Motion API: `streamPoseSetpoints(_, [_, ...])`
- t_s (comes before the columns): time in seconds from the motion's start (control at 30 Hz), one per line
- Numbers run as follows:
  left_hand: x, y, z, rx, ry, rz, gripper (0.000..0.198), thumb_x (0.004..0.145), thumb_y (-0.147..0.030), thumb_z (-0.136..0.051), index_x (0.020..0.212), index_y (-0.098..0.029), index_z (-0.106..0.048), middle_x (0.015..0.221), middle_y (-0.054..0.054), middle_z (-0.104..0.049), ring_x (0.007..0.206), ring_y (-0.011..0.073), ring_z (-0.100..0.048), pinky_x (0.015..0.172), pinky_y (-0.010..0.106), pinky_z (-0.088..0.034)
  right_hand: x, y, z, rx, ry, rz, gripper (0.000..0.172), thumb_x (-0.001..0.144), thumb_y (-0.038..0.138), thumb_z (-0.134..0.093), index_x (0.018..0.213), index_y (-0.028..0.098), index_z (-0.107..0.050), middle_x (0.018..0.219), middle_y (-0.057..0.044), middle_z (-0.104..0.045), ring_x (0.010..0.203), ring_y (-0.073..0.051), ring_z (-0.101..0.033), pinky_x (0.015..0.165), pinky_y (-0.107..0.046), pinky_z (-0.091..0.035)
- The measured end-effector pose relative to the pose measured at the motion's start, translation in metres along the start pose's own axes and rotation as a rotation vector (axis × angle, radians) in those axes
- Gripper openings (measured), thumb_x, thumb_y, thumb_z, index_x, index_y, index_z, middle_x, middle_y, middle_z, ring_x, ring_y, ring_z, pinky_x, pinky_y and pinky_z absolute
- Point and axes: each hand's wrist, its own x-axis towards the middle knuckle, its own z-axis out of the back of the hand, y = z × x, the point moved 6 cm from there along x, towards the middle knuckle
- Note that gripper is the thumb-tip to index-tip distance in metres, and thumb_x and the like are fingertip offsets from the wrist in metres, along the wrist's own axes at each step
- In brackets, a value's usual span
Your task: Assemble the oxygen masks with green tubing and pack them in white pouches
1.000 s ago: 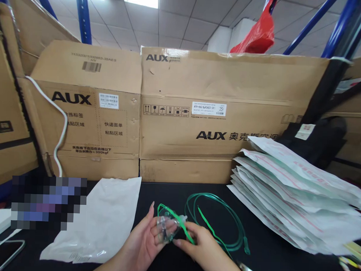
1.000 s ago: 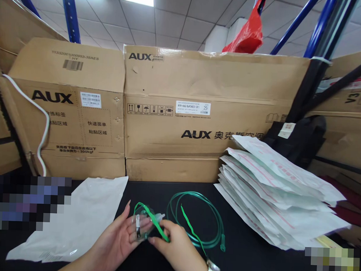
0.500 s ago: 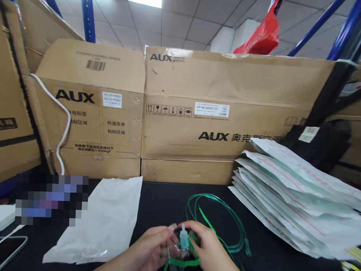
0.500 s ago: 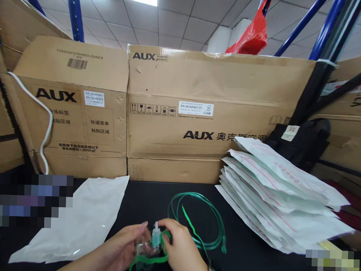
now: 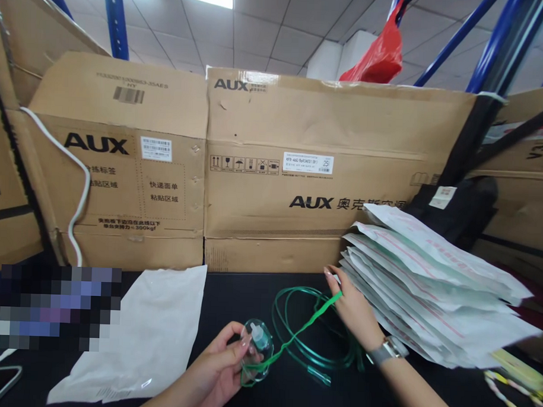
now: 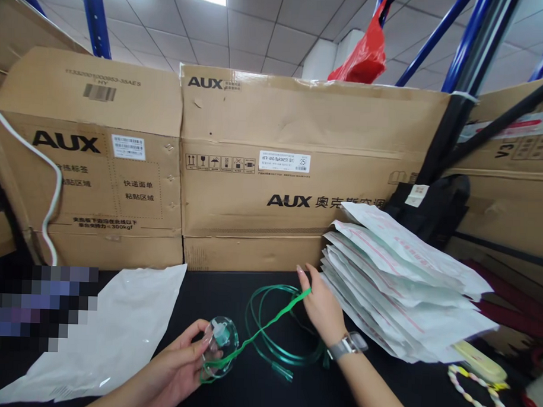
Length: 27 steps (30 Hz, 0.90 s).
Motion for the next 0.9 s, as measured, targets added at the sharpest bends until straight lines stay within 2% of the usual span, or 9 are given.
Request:
streamPoseSetpoints(0.1, [0.0, 0.0, 0.001, -0.02, -0.032, -0.002, 0.012, 0.075, -0.016, -0.063, 0.069, -0.019, -0.053, 0.071, -0.002, -0.062, 0.073, 0.0114, -0.061, 0.063, 0.022, -0.039, 0.003, -0.013, -0.008, 0.136, 0.126, -0.135, 0.034, 0.076, 0.043, -0.053, 0.091, 0.014, -0.063, 0.057, -0.003, -0.058, 0.056, -0.02, -0.057, 0.055, -0.032, -0.046])
streamPoseSetpoints(0.17, [-0.001, 0.0, 0.0, -0.02, -0.027, 0.017, 0.012, 0.075, -0.016, -0.063, 0.069, -0.019, -0.053, 0.076, 0.0, -0.064, 0.078, 0.0137, -0.062, 0.061, 0.022, -0.039, 0.0, -0.017, -0.015, 0.267, 0.213, -0.213, 0.028, 0.078, 0.037, -0.053, 0.083, 0.012, -0.065, 0.051, -0.001, -0.057, 0.046, -0.016, -0.056, 0.05, -0.029, -0.047])
streamPoseSetpoints(0.27, [-0.003, 0.0, 0.0, -0.022, -0.021, 0.051, 0.01, 0.076, -0.014, -0.059, 0.068, -0.017, -0.055, 0.078, 0.002, -0.066, 0.085, 0.0171, -0.063, 0.064, 0.023, -0.041, -0.004, -0.013, -0.022, 0.486, 0.299, -0.275, 0.015, 0.074, 0.016, -0.055, 0.087, 0.013, -0.063, 0.077, -0.007, -0.066, 0.07, -0.016, -0.064, 0.065, -0.026, -0.052])
streamPoseSetpoints(0.37, [-0.004, 0.0, 0.001, -0.043, -0.059, 0.078, 0.01, 0.077, -0.012, -0.056, 0.068, -0.015, -0.058, 0.075, 0.004, -0.068, 0.082, 0.0177, -0.065, 0.067, 0.025, -0.043, 0.0, -0.011, -0.017, 0.66, 0.292, -0.317, 0.029, 0.07, 0.001, -0.046, 0.091, 0.015, -0.061, 0.097, -0.009, -0.065, 0.091, -0.015, -0.062, 0.075, -0.023, -0.052])
streamPoseSetpoints(0.5, [-0.005, -0.001, 0.004, -0.082, -0.104, 0.096, 0.009, 0.075, -0.01, -0.055, 0.07, -0.015, -0.06, 0.068, 0.003, -0.068, 0.072, 0.017, -0.066, 0.063, 0.025, -0.044, 0.012, -0.022, -0.002, 0.772, 0.174, -0.37, 0.027, 0.077, 0.002, -0.035, 0.084, 0.015, -0.057, 0.085, -0.007, -0.063, 0.069, -0.01, -0.063, 0.059, -0.017, -0.054])
streamPoseSetpoints(0.6, [-0.005, 0.0, 0.006, -0.086, -0.131, 0.112, 0.007, 0.073, -0.012, -0.055, 0.069, -0.015, -0.06, 0.063, 0.001, -0.067, 0.06, 0.0153, -0.064, 0.057, 0.025, -0.044, 0.017, -0.035, 0.004, 0.769, 0.125, -0.41, 0.021, 0.078, 0.003, -0.037, 0.079, 0.016, -0.053, 0.063, -0.001, -0.056, 0.039, -0.005, -0.049, 0.031, -0.011, -0.041])
streamPoseSetpoints(0.67, [-0.005, 0.001, 0.01, -0.073, -0.191, 0.121, 0.004, 0.073, -0.015, -0.058, 0.07, -0.015, -0.061, 0.062, 0.001, -0.067, 0.055, 0.0149, -0.063, 0.056, 0.025, -0.044, 0.017, -0.04, 0.004, 0.747, 0.113, -0.419, 0.021, 0.078, 0.001, -0.037, 0.078, 0.017, -0.05, 0.053, 0.004, -0.05, 0.03, -0.003, -0.036, 0.023, -0.009, -0.029])
streamPoseSetpoints(0.8, [-0.009, 0.004, 0.017, -0.006, -0.37, 0.121, 0.017, 0.072, -0.027, -0.065, 0.087, -0.018, -0.063, 0.062, -0.001, -0.069, 0.055, 0.0155, -0.064, 0.054, 0.025, -0.046, 0.01, -0.039, -0.006, 0.691, 0.142, -0.414, 0.021, 0.075, -0.002, -0.04, 0.075, 0.018, -0.047, 0.056, 0.003, -0.054, 0.031, -0.003, -0.033, 0.023, -0.009, -0.023])
streamPoseSetpoints(0.9, [-0.008, 0.001, 0.01, 0.024, -0.303, 0.063, 0.009, 0.068, -0.02, -0.069, 0.074, -0.017, -0.064, 0.063, -0.002, -0.068, 0.057, 0.0133, -0.064, 0.061, 0.025, -0.048, 0.0, -0.027, -0.017, 0.663, 0.232, -0.392, 0.015, 0.074, 0.002, -0.048, 0.076, 0.016, -0.051, 0.063, -0.001, -0.059, 0.036, -0.004, -0.038, 0.027, -0.011, -0.025])
